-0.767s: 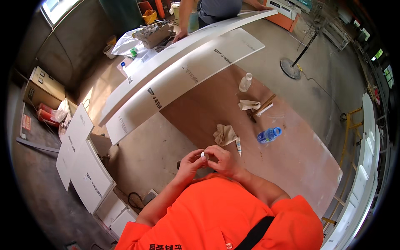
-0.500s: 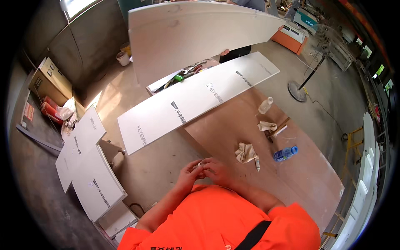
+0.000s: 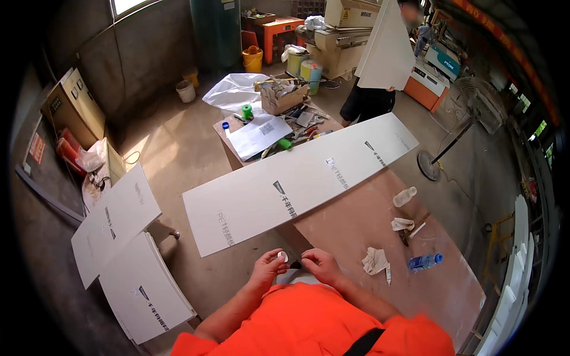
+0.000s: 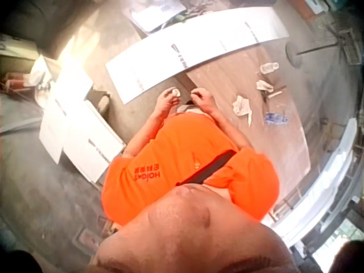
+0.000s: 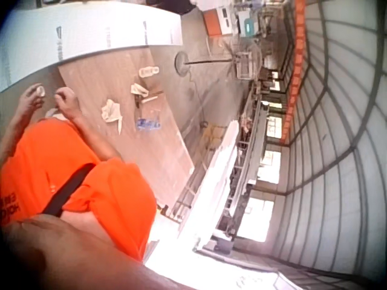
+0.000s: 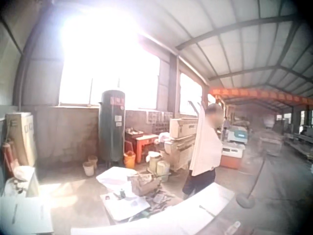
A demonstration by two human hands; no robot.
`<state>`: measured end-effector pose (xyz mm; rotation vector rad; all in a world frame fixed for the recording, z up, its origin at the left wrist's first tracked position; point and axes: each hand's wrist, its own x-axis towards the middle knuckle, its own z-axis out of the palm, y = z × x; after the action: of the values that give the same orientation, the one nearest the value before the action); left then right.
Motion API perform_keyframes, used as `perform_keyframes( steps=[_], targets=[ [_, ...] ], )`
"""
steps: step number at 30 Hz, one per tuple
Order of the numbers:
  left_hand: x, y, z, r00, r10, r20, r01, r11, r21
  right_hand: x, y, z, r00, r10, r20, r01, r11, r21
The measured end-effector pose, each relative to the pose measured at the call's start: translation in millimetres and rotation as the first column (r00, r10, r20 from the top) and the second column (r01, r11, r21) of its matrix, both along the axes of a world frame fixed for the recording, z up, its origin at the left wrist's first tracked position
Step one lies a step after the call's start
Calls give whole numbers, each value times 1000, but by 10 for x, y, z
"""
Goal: The person wipes the surface of white rectangular panels with a cloth, then flips and stacks them on a nearby table. The person repeats this process for multiple panels, handling them one at a time.
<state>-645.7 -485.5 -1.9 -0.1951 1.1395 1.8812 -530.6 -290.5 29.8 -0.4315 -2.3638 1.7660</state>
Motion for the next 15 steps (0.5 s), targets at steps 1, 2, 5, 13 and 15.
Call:
perform_keyframes(
  steps=[1,2,5,13,15],
  targets=[
    [-153,65,-18,1000,5,5,-5,1000,11,-70,119,-30,999,-31,22,31,1000,6],
    [-299,85,12,1000,7,10,-7,1000,8,-142,194,-45,997,-64,45,65,998,-1],
    [-783,247,114,998,27,64,-23,997,-74,-355,363,-44,988,-125,93,128,991,-36],
    [-2749,952,17,988,148,-48,-155,967,-204,-588,880,-164,941,-302,154,300,953,39],
    [-3665,1108,-251,977,174,-124,-196,961,-196,-577,962,-172,896,-390,211,398,917,7]
  ],
)
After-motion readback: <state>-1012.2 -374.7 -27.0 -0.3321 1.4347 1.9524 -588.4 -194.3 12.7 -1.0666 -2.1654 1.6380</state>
